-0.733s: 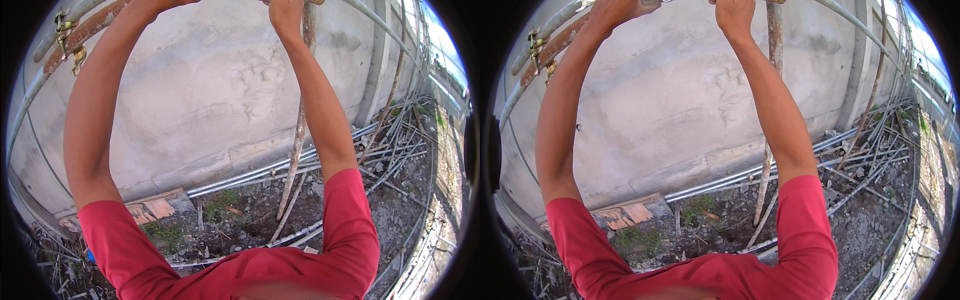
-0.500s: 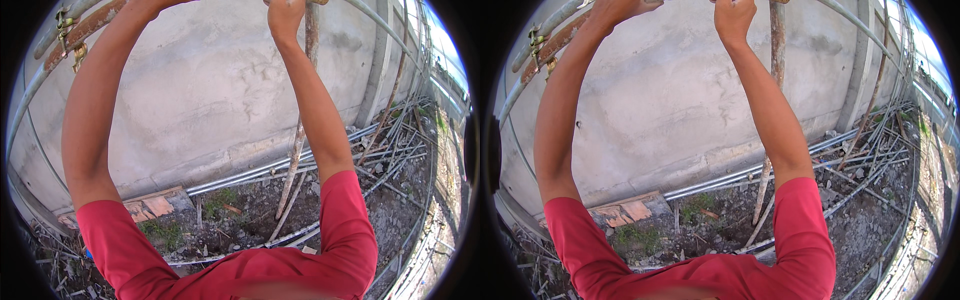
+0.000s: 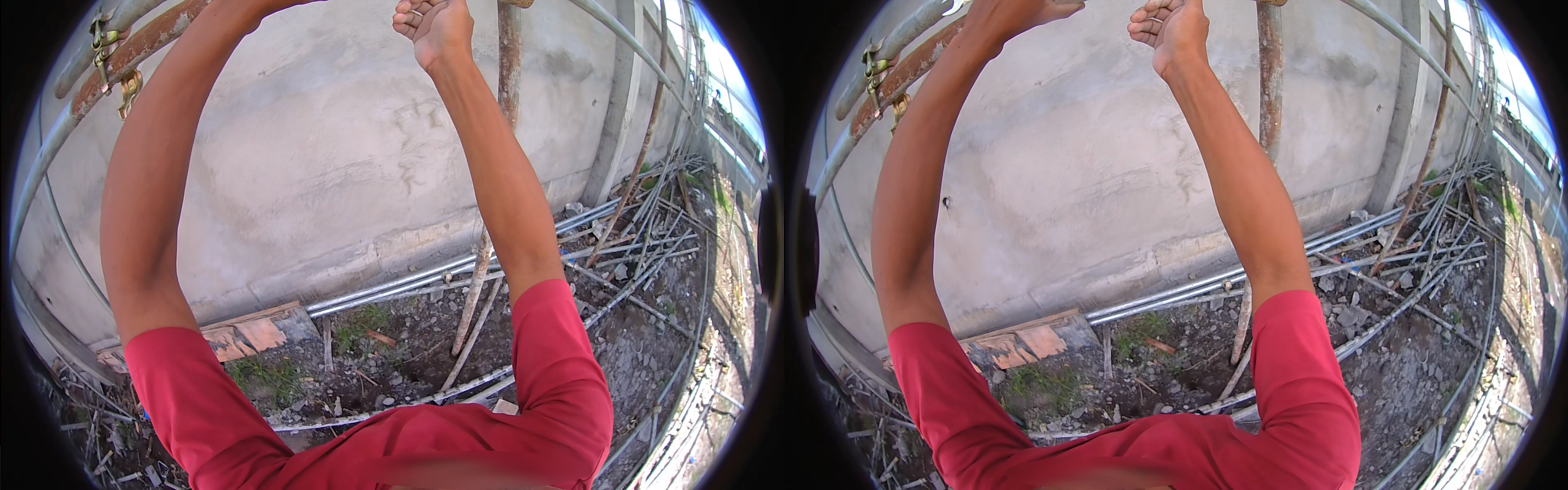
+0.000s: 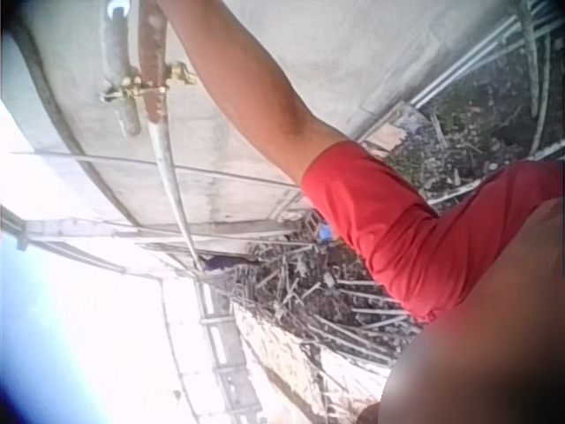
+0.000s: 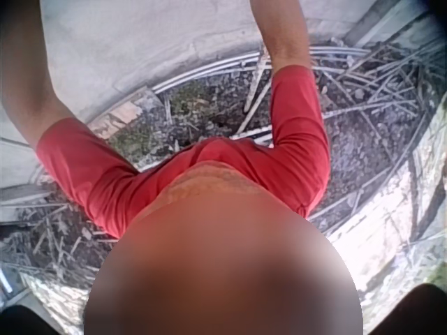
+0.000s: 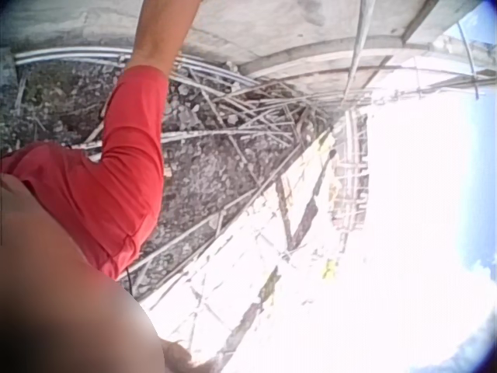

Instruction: The person positions a metal scaffolding pole against a wall and uses a wrench to tighten nuts on the pole's joints. The person repeatedly adjusts the pole and tightens multiple connection points to secure the structure.

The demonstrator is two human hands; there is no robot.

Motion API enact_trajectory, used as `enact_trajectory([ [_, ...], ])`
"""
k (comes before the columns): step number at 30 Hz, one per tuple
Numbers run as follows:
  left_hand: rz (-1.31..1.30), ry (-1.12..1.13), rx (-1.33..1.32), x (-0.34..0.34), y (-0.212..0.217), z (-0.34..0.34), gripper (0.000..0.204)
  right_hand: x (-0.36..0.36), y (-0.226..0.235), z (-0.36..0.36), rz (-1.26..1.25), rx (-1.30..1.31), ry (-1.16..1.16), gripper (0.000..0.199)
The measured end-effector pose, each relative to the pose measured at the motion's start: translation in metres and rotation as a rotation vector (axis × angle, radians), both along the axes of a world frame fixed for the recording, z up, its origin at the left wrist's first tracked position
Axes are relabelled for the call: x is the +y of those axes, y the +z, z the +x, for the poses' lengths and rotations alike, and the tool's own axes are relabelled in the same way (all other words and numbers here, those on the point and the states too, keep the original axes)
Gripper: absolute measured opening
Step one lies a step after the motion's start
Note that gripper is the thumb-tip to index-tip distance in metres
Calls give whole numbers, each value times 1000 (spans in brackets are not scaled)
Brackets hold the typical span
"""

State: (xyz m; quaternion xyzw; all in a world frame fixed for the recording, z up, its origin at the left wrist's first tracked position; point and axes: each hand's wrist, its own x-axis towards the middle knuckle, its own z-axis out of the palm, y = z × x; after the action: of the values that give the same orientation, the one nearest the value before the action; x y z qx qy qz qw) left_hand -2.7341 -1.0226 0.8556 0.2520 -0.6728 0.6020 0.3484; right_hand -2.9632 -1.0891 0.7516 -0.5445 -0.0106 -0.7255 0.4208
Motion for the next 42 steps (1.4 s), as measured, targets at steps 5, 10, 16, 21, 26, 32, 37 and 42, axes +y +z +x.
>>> enact_trajectory([
  [5,36,24,26,1,-1,-1,88,1,-1,3,72,-153,-256,45],
  [10,-36,-11,-7,2,-1,-2,89,-1,0,4,70,-141,-201,47],
  [16,30,26,17,4,1,-3,91,-5,3,1,-52,15,-436,50],
  [21,34,29,32,3,1,-5,92,-6,-1,4,120,-94,-353,52],
  [26,54,50,47,2,1,-5,93,-7,1,12,-55,-140,-412,47],
  [32,20,11,33,1,1,-5,95,0,4,13,-1,-164,-481,42],
  [37,50,1,16,4,1,-4,89,5,7,18,-43,-152,-587,49],
  [42,40,36,11,5,-2,-2,73,9,12,19,124,-147,-195,51],
])
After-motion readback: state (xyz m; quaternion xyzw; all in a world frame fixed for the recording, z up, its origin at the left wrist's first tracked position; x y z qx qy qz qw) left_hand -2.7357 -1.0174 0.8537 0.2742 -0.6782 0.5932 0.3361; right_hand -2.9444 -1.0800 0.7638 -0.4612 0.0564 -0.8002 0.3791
